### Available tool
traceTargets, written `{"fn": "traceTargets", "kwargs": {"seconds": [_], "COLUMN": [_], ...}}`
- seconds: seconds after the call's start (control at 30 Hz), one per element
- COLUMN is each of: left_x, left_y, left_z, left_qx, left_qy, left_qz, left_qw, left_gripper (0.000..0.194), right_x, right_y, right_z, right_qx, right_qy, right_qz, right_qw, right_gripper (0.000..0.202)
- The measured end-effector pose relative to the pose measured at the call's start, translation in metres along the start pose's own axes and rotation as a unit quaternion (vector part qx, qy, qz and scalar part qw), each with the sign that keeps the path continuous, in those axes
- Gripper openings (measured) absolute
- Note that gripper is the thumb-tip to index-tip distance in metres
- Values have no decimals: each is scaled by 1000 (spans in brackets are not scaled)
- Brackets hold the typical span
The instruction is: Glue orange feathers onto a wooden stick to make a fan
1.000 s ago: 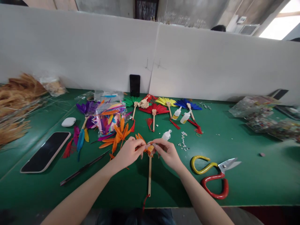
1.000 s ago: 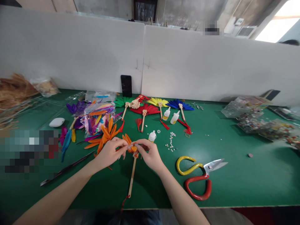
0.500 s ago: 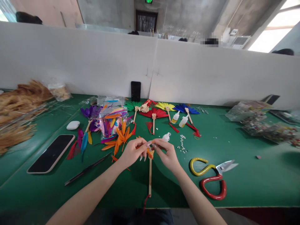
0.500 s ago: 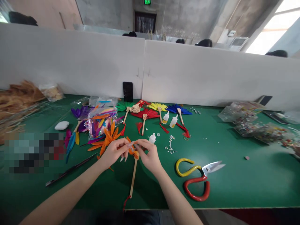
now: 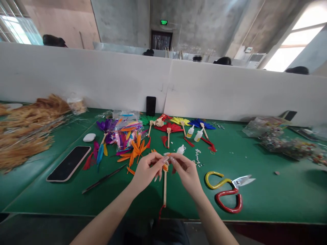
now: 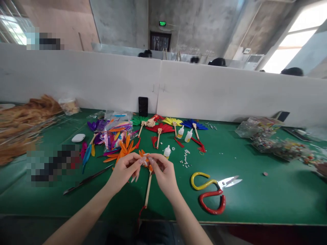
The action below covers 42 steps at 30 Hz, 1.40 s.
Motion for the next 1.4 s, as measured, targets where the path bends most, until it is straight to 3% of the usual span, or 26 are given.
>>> {"fn": "traceTargets", "kwargs": {"seconds": [0.17, 0.63, 0.93, 1.1, 1.27, 1.4], "left_x": [-6, -17, -15, -12, -7, -5], "left_y": [7, 8, 10, 12, 10, 17], "left_z": [-1, 6, 2, -6, -15, -18], "left_qx": [-19, -1, -10, -157, -339, -423], "left_qy": [-11, -68, -72, -66, -47, -77], "left_qz": [11, 2, 11, 46, 65, 102], "left_qw": [1000, 998, 997, 984, 938, 897], "left_gripper": [31, 32, 34, 35, 28, 25], "right_x": [-4, -4, -1, 4, 10, 12], "right_y": [9, 8, 19, 39, 53, 56], "right_z": [-6, -12, -6, -8, -8, -7], "right_qx": [14, 9, -78, -106, -122, -139], "right_qy": [16, 48, 40, 36, 13, 2], "right_qz": [36, 17, 41, 100, 148, 172], "right_qw": [999, 999, 995, 989, 981, 975], "right_gripper": [20, 22, 23, 15, 12, 13]}}
Point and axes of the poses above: each hand's wrist, its own x-axis towards the middle knuckle, its own z-axis out of the back of the hand, y = z × x, the point moved 8 cm from there along x, towards the middle knuckle, and after that the axes turned 3 degrees about -x, right-handed, at the moved point
